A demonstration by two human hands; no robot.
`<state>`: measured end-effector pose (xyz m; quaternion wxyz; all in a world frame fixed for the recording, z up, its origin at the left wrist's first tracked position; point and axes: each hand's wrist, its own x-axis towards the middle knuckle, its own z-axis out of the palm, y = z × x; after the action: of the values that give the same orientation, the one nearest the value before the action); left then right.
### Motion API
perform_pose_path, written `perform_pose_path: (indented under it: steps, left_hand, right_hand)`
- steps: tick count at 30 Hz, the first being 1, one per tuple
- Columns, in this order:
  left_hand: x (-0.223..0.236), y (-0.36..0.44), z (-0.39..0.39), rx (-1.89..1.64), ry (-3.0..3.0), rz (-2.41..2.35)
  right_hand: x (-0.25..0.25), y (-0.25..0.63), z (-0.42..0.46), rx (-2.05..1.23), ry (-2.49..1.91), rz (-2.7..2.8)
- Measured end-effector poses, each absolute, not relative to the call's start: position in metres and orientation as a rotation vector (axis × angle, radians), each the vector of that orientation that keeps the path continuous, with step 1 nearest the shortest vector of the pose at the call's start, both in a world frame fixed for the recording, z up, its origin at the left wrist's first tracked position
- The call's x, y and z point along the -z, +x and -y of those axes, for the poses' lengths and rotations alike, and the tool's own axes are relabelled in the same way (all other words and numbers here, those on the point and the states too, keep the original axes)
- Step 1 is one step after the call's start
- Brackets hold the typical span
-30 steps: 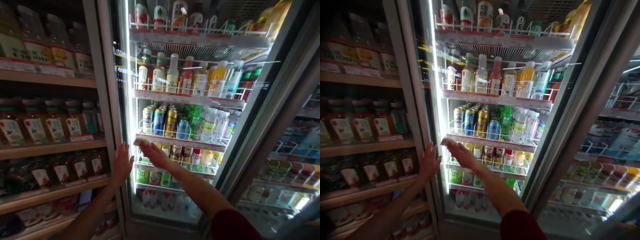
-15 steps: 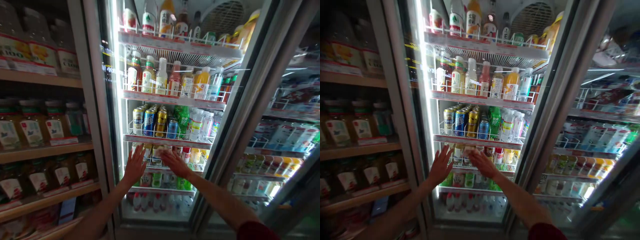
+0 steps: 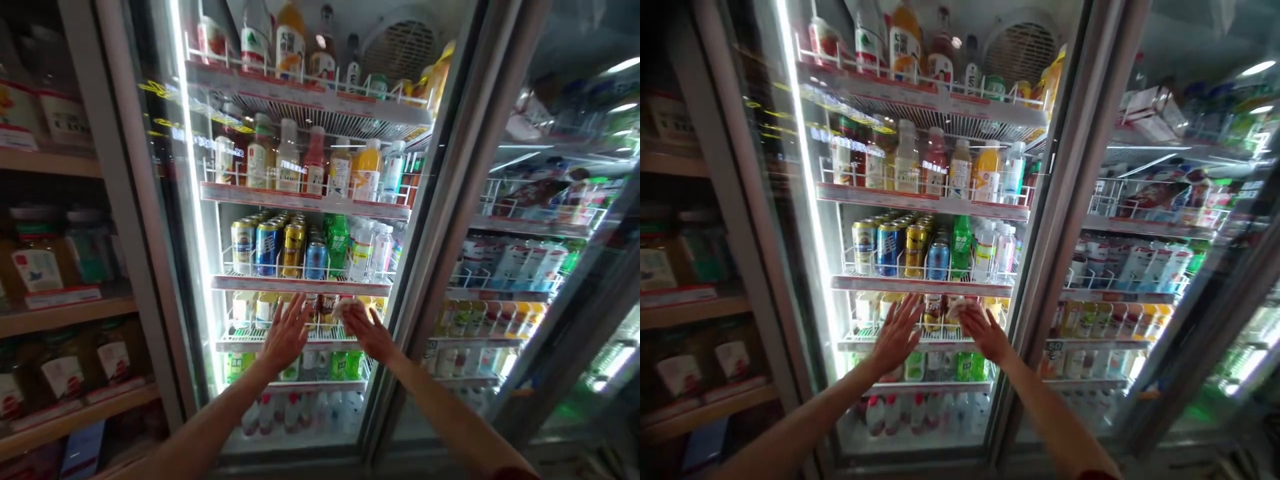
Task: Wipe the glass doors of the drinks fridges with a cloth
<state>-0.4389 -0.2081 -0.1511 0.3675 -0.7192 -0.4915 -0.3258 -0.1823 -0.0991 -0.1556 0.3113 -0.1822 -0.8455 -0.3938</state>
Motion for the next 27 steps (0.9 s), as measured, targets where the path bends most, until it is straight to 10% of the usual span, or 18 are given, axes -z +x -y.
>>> perform_pose_path:
  steps: [5, 12, 18, 27]
  left_hand:
    - [0.138, -0.43, 0.2, 0.862, -1.842, 1.306]
    - [0.141, -0.45, 0.201, 0.864, -1.769, 1.342]
    - [0.133, -0.476, 0.204, 0.949, -1.65, 1.4]
    - [0.131, -0.548, 0.223, 0.979, -1.429, 1.554]
  right_hand:
    - [0.101, -0.16, 0.073, 0.869, -0.951, 1.685]
    - [0.19, -0.139, 0.095, 0.944, -0.757, 2.047]
    - [0.078, -0.166, 0.067, 0.819, -0.849, 1.648]
    - [0.094, -0.284, 0.103, 0.952, -0.122, 2.294]
